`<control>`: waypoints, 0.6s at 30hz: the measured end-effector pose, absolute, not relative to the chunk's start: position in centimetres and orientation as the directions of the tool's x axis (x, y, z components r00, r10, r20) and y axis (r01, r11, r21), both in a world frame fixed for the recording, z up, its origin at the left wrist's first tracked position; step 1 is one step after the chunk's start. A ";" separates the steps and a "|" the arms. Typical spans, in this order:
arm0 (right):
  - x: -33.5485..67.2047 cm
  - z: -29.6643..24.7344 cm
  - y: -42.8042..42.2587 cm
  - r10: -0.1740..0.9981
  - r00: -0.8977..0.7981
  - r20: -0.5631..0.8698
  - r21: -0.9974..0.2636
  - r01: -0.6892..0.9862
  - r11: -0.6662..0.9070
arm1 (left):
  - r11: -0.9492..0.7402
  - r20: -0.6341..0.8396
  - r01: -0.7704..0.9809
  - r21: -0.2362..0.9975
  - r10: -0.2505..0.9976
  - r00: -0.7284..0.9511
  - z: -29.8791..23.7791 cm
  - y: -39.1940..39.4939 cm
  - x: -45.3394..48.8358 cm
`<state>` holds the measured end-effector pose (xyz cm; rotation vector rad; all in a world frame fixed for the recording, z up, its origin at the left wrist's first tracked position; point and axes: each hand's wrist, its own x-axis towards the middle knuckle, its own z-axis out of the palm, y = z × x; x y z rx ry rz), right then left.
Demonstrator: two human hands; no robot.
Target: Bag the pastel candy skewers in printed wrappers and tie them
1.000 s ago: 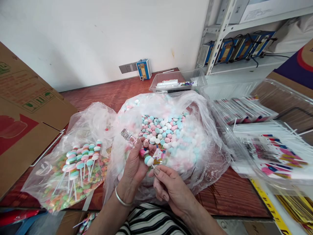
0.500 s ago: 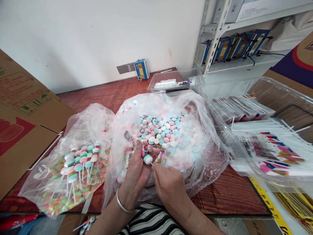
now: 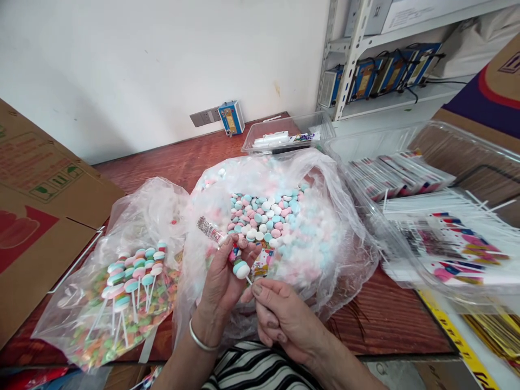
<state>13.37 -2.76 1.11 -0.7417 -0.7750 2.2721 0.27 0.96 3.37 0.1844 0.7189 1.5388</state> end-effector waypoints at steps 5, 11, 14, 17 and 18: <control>13.3 0.1 -3.2 0.897 -0.412 0.158 -0.921 0.266 0.284 | 0.051 -0.422 -0.884 0.464 0.890 -0.171 3.7 1.4 0.6; 13.8 -0.9 -3.4 0.645 -0.514 0.566 -0.285 0.612 0.738 | 0.049 -0.488 -0.881 0.471 0.846 -0.213 4.3 1.3 1.2; 13.9 -0.7 -3.2 0.748 -0.439 0.498 -0.472 0.586 0.658 | 0.079 -0.433 -0.833 0.547 0.878 -0.201 4.4 1.0 1.1; 13.9 0.1 -2.9 0.932 -0.327 0.157 -0.916 0.304 0.261 | 0.124 -0.338 -0.811 0.572 0.936 -0.096 4.2 0.6 0.3; 13.8 0.4 -2.8 0.942 -0.334 -0.013 -0.990 0.137 0.035 | 0.134 -0.309 -0.812 0.568 0.949 -0.060 4.1 0.5 0.0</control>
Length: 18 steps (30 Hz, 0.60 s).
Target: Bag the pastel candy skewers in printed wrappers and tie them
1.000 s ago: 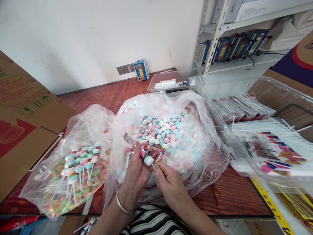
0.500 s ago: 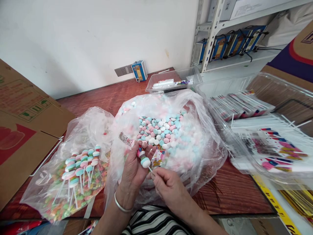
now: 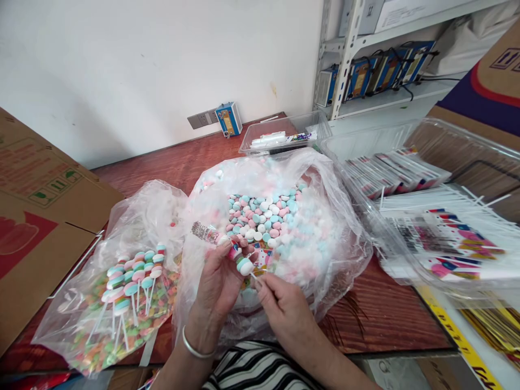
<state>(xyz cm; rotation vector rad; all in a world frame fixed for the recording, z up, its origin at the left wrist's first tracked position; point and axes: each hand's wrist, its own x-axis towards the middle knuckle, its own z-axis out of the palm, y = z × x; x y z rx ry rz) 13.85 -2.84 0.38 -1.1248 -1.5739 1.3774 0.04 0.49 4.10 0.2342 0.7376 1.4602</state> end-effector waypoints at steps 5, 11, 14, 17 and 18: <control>13.5 0.7 -2.7 0.708 -0.604 -0.365 -0.655 -0.374 -0.657 | 0.099 -0.218 -0.794 0.600 0.975 -0.044 3.7 0.4 -0.6; 13.4 0.0 -3.3 0.910 -0.413 -0.040 -0.999 0.048 -0.022 | 0.104 -0.354 -0.802 0.588 0.925 -0.140 3.6 0.7 0.0; 13.5 -0.4 -3.6 0.828 -0.378 0.416 -0.701 0.447 0.556 | 0.104 -0.439 -0.836 0.539 0.882 -0.174 3.7 1.0 0.4; 13.3 -0.6 -3.7 0.661 -0.470 0.585 -0.357 0.583 0.730 | 0.094 -0.488 -0.839 0.535 0.846 -0.216 4.0 1.1 1.0; 13.3 -0.7 -3.6 0.652 -0.479 0.587 -0.325 0.598 0.733 | 0.100 -0.493 -0.835 0.541 0.842 -0.219 4.1 1.1 1.2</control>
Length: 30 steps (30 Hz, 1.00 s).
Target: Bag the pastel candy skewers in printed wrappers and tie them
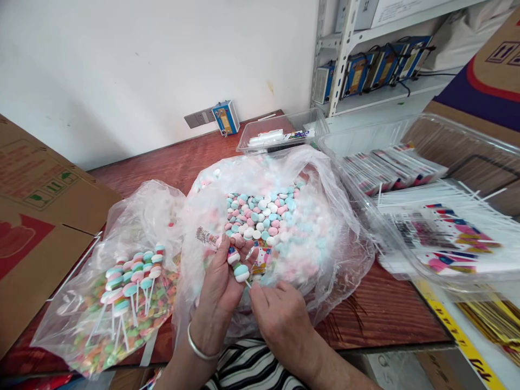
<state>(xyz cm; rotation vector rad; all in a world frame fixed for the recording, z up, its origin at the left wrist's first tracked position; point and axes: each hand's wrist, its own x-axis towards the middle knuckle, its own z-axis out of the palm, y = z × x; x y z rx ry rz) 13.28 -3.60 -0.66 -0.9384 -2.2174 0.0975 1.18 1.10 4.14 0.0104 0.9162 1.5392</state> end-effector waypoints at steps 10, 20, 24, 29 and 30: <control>14.0 0.2 -1.9 0.948 -0.319 0.026 -0.989 0.133 0.072 | 0.281 -0.272 -0.708 0.648 0.953 0.130 2.8 0.0 0.5; 13.1 0.1 -1.7 0.929 -0.361 -0.078 -0.997 0.035 -0.071 | 0.115 -0.253 -0.814 0.570 0.966 -0.041 2.7 1.3 1.8; 13.5 0.3 -1.5 0.943 -0.331 -0.014 -0.985 0.168 0.044 | 0.114 -0.306 -0.806 0.581 0.948 -0.087 2.7 1.3 1.7; 13.9 0.2 -2.4 0.933 -0.359 0.019 -0.937 0.320 0.143 | 0.003 -0.258 -0.851 0.526 0.954 -0.156 2.9 2.6 0.2; 13.8 0.2 -2.5 0.938 -0.345 0.031 -0.937 0.315 0.147 | 0.003 -0.243 -0.844 0.536 0.958 -0.151 2.8 2.6 0.4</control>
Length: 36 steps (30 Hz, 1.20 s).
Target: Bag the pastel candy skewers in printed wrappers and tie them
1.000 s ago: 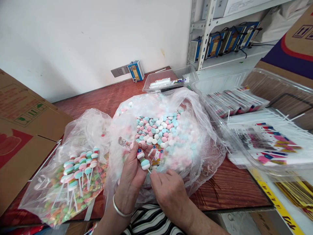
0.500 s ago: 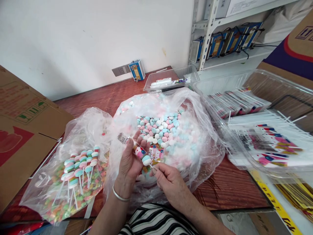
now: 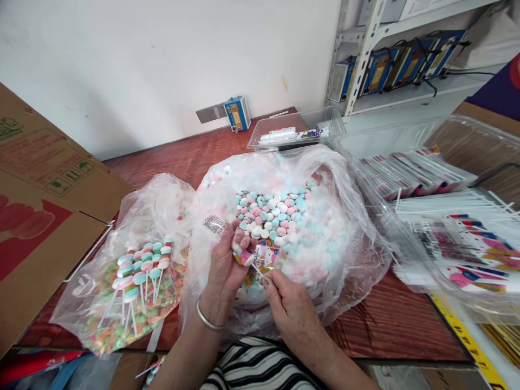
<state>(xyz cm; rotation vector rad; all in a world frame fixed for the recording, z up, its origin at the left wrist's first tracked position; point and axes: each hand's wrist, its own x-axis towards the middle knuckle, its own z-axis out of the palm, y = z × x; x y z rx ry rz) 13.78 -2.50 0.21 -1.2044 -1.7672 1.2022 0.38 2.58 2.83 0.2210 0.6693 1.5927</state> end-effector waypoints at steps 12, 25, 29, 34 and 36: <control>13.5 -1.1 -1.9 0.853 -0.452 -0.260 -0.928 -0.126 -0.349 | 0.061 -0.318 -0.841 0.537 0.939 -0.134 2.7 2.2 0.6; 13.9 -0.1 -2.3 0.957 -0.286 -0.056 -0.988 0.157 -0.011 | 0.143 -0.230 -0.896 0.420 0.972 0.047 3.1 1.9 0.1; 13.7 -0.6 -2.5 0.872 -0.401 -0.282 -0.908 -0.182 -0.377 | 0.059 -0.250 -0.924 0.378 0.968 -0.040 2.9 2.5 -0.2; 13.1 -1.0 -3.1 0.891 -0.382 -0.246 -0.914 -0.215 -0.344 | 0.036 -0.307 -0.950 0.309 0.950 -0.064 3.2 2.8 0.6; 12.9 -0.8 -3.0 0.909 -0.352 -0.223 -0.937 -0.181 -0.300 | 0.067 -0.334 -0.945 0.321 0.941 -0.047 3.4 2.6 1.3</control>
